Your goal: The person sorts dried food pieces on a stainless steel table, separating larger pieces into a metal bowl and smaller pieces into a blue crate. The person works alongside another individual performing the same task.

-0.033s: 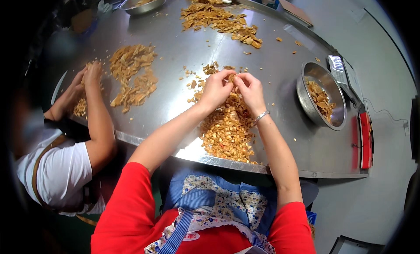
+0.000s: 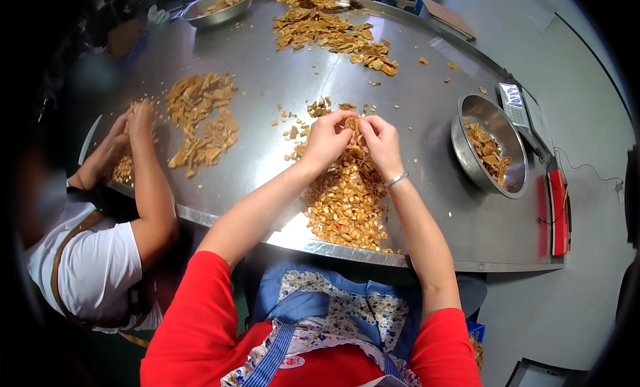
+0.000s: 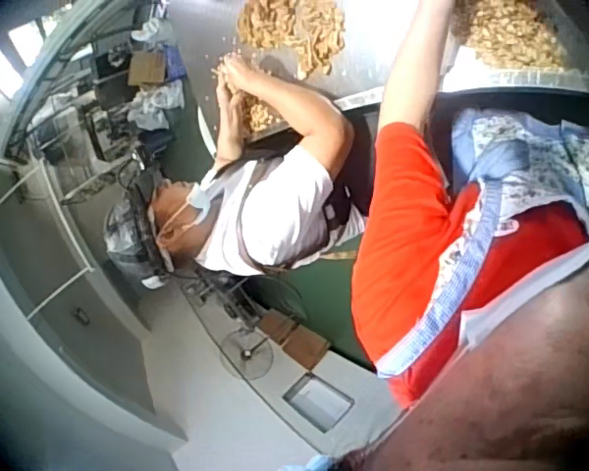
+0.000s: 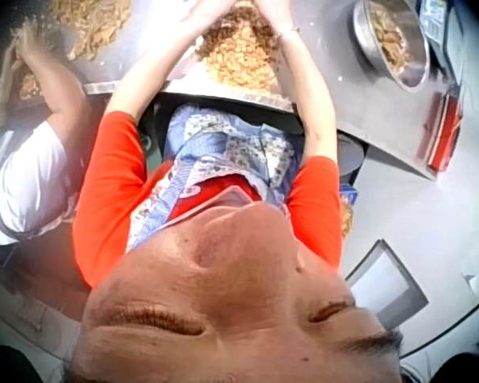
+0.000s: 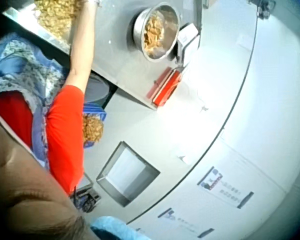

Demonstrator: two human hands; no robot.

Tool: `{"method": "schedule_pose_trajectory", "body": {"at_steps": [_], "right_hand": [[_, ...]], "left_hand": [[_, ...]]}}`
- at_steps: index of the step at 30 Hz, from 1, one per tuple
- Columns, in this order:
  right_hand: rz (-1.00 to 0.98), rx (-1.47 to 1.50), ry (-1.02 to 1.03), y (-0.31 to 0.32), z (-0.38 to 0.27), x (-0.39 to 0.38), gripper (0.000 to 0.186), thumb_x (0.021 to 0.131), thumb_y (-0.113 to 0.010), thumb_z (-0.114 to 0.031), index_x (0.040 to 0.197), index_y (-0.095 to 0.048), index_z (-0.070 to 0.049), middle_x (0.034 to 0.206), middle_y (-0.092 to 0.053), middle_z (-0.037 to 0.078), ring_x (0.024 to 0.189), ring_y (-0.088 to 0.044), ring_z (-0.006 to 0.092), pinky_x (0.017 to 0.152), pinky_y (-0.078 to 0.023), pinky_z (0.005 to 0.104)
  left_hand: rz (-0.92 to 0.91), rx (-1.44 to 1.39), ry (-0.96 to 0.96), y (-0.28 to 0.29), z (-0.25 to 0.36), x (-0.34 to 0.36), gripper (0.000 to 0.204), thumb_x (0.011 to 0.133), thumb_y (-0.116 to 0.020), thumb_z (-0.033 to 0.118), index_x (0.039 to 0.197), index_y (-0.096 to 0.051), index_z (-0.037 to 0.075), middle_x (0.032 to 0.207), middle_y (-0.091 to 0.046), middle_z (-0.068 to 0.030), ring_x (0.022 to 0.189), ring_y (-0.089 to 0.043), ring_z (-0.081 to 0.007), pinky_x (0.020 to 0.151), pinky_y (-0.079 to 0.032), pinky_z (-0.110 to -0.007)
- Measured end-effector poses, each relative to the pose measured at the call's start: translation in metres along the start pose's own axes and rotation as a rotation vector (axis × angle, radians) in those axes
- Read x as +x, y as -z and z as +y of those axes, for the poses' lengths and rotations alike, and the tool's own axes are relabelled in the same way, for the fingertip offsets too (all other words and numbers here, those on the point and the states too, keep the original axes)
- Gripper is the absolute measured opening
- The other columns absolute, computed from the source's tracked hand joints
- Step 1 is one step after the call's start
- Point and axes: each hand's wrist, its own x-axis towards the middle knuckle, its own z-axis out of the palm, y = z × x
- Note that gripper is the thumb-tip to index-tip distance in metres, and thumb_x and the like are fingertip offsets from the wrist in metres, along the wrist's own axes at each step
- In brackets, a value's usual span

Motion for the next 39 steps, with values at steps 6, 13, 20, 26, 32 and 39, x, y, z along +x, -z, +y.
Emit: {"method": "schedule_pose_trajectory", "body": {"at_steps": [6, 13, 20, 26, 32, 39], "right_hand": [[0.069, 0.354, -0.149, -0.005, 0.024, -0.010, 0.019, 0.088, -0.046, -0.016, 0.082, -0.055, -0.001, 0.062, -0.051, -0.002, 0.051, -0.047, 0.0046, 0.047, -0.038, 0.0183], [0.038, 0.609, -0.277, -0.008, 0.018, -0.015, 0.020, 0.088, -0.048, -0.019, 0.082, -0.056, -0.002, 0.065, -0.052, -0.002, 0.053, -0.046, 0.0037, 0.046, -0.038, 0.0185], [0.238, -0.353, 0.314, -0.001, -0.007, -0.020, 0.022, 0.072, -0.066, -0.021, 0.084, -0.057, -0.005, 0.070, -0.054, 0.007, 0.057, -0.053, 0.0195, 0.051, -0.043, 0.0296], [0.075, -0.084, 0.082, 0.001, 0.006, -0.016, 0.020, 0.075, -0.065, -0.017, 0.078, -0.053, -0.002, 0.062, -0.054, 0.005, 0.052, -0.051, 0.0125, 0.050, -0.042, 0.0254], [0.175, 0.141, -0.018, 0.006, 0.011, -0.012, 0.010, 0.083, -0.054, -0.011, 0.083, -0.057, -0.001, 0.065, -0.055, 0.003, 0.055, -0.051, 0.0083, 0.050, -0.042, 0.0217], [0.179, -0.755, 0.440, 0.014, 0.043, -0.010, 0.014, 0.073, -0.060, -0.015, 0.081, -0.062, -0.004, 0.097, -0.053, 0.012, 0.068, -0.056, 0.0204, 0.062, -0.047, 0.0314]], "left_hand": [[-0.120, -0.427, 0.344, 0.003, -0.011, 0.007, 0.019, 0.079, -0.049, -0.002, 0.098, -0.054, -0.004, 0.080, -0.058, -0.0060, 0.063, -0.053, -0.0087, 0.058, -0.046, -0.020], [-0.184, -0.756, 0.320, 0.009, -0.023, 0.004, 0.015, 0.080, -0.051, 0.000, 0.095, -0.053, -0.002, 0.083, -0.058, -0.0064, 0.067, -0.056, -0.0099, 0.061, -0.048, -0.019], [0.008, -0.207, 0.250, 0.002, -0.016, -0.002, 0.016, 0.081, -0.054, 0.003, 0.096, -0.054, -0.003, 0.081, -0.060, -0.0069, 0.066, -0.060, -0.0108, 0.056, -0.049, -0.020], [-0.100, -0.153, 0.086, 0.003, -0.017, -0.003, 0.016, 0.082, -0.052, 0.002, 0.096, -0.057, -0.004, 0.082, -0.061, -0.0077, 0.068, -0.059, -0.0099, 0.058, -0.050, -0.022], [0.047, -0.028, 0.031, 0.025, 0.000, 0.011, 0.022, 0.079, -0.049, 0.001, 0.100, -0.056, -0.002, 0.086, -0.061, -0.0093, 0.078, -0.059, -0.0131, 0.063, -0.049, -0.026], [0.423, -0.942, 0.419, 0.076, -0.016, 0.034, 0.023, 0.078, -0.041, 0.004, 0.101, -0.039, 0.002, 0.087, -0.048, -0.0143, 0.076, -0.052, -0.0231, 0.064, -0.048, -0.031]]}}
